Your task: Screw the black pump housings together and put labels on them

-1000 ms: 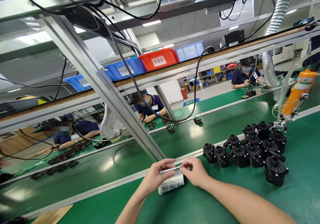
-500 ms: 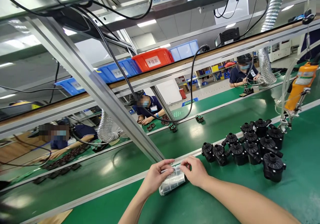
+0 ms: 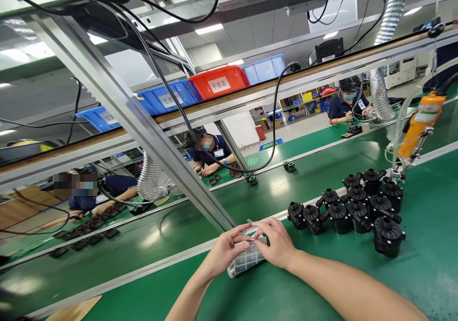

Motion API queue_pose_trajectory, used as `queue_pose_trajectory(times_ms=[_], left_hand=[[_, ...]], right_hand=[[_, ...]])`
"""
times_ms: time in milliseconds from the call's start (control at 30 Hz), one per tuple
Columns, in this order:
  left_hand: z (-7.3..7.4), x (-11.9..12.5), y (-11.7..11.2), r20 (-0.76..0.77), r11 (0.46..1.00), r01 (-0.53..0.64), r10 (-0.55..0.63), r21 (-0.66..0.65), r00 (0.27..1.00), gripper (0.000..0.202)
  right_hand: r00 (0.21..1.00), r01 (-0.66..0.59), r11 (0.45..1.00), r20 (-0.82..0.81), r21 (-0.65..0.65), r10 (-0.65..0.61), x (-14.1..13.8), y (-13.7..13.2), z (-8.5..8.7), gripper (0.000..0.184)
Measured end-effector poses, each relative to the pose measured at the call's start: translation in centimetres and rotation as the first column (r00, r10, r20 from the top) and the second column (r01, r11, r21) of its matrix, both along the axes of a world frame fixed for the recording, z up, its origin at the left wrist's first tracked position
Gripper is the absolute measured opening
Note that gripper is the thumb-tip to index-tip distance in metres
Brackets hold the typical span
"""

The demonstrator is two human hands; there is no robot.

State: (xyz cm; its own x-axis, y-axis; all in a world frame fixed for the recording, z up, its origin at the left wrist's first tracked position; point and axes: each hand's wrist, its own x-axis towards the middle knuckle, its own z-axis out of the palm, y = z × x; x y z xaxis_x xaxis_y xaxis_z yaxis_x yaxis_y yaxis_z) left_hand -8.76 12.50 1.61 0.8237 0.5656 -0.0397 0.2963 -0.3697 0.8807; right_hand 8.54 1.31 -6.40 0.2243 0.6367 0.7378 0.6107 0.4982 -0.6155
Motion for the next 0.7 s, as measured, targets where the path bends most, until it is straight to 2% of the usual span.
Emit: queue_pose_trajectory(times_ms=[100,200,267,333,433,500,600,700], left_hand=[[0.4,-0.4,0.1,-0.012,0.995,0.086,-0.087,-0.06,0.996,0.087],[0.5,-0.8,0.8,-0.033,0.996,0.089,-0.09,-0.02,0.995,0.084],[0.4,-1.0,1.7,-0.036,0.998,0.004,-0.001,0.069,0.999,0.08],[0.3,-1.1,2.4,-0.011,0.981,-0.11,0.113,0.16,0.994,0.075],[0.2,-0.5,2.2,0.09,0.923,-0.271,0.256,0.273,0.963,0.064],[-0.3,0.5,0.7,0.166,0.901,-0.309,0.269,0.306,0.949,0.056],[-2.6,2.9,-3.3,0.207,0.934,-0.225,0.17,0.277,0.963,0.051],[-5.9,5.2,-7.4,0.244,0.992,-0.083,0.057,0.099,0.968,0.076]], right_hand=[[0.99,-0.001,0.999,0.143,0.036,-0.004,-0.1,0.0,-0.4,0.046],[0.96,-0.007,0.998,0.28,0.059,-0.01,-0.1,-0.5,-0.3,0.032],[0.937,-0.008,0.998,0.349,0.062,-0.015,0.3,-1.0,0.3,0.033],[0.926,0.039,0.998,0.372,0.059,-0.058,1.1,-1.5,1.2,0.041],[0.929,0.243,0.97,0.284,0.022,-0.239,3.3,-1.8,2.9,0.07],[0.916,0.363,0.931,0.2,-0.043,-0.348,4.9,-1.9,3.9,0.09],[0.918,0.392,0.909,0.131,-0.142,-0.375,6.4,-2.6,5.1,0.105],[0.937,0.344,0.924,0.119,-0.168,-0.327,5.9,-4.7,6.0,0.105]])
